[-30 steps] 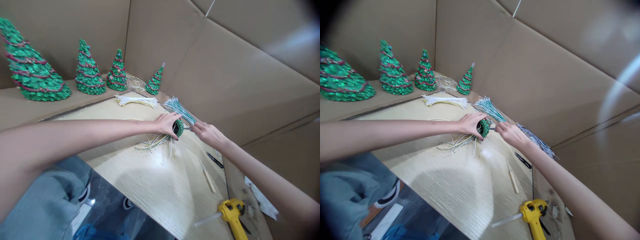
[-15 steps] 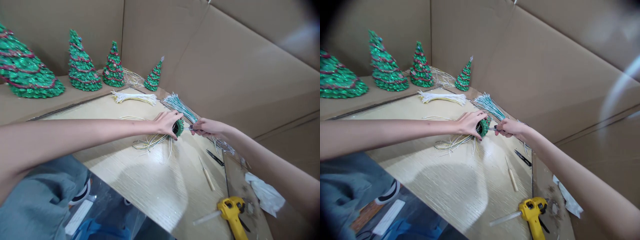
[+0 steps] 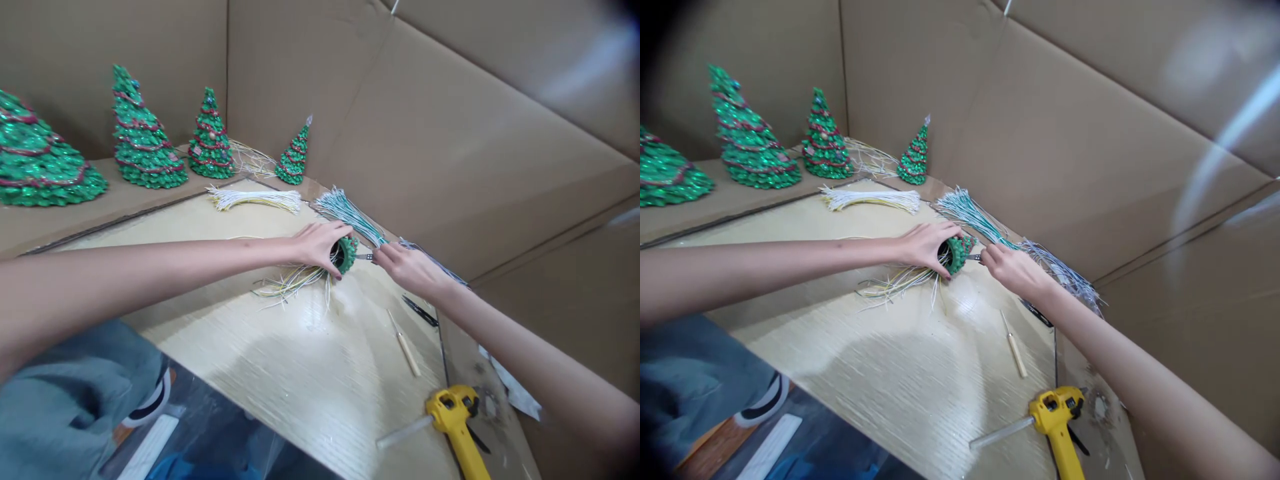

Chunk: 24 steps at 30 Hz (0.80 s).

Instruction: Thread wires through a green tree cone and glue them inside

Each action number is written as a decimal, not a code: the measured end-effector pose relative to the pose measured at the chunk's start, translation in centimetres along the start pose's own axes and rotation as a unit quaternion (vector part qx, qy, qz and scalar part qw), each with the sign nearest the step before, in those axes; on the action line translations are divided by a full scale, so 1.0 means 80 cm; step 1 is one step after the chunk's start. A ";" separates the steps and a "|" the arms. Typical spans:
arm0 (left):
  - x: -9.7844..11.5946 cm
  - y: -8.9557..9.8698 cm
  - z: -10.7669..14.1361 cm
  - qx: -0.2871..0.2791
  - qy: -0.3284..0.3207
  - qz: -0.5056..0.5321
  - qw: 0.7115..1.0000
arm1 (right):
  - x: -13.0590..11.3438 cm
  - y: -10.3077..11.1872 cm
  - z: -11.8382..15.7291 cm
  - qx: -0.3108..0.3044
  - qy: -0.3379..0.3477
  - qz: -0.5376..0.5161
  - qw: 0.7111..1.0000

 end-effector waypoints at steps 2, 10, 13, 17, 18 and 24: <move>-0.002 0.001 -0.001 0.002 0.011 0.001 1.000 | 0.001 -0.006 -0.003 -0.004 0.005 0.007 1.000; 0.000 0.001 -0.002 -0.006 0.028 0.000 1.000 | 0.009 -0.007 -0.021 -0.038 -0.058 -0.077 0.995; 0.006 0.001 -0.003 -0.021 0.008 -0.019 1.000 | 0.014 -0.009 -0.025 -0.096 -0.077 -0.153 0.981; 0.012 0.002 -0.004 -0.024 -0.013 -0.033 0.999 | 0.013 -0.015 -0.023 -0.142 -0.091 -0.202 0.965; 0.013 0.002 -0.004 -0.027 -0.020 -0.036 0.999 | 0.011 -0.016 -0.021 -0.145 -0.093 -0.202 0.964; 0.017 0.003 -0.007 -0.053 -0.068 -0.050 0.995 | 0.001 -0.017 0.003 -0.064 -0.092 -0.106 0.988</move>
Point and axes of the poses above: each hand's wrist, its own z-axis away from the middle knuckle, its own y-axis out of the back of the hand, x = y × z, the point moved 6 cm from there along -z, towards the middle knuckle, and after that the axes turned 9 degrees about -z, right-handed, at the moved point
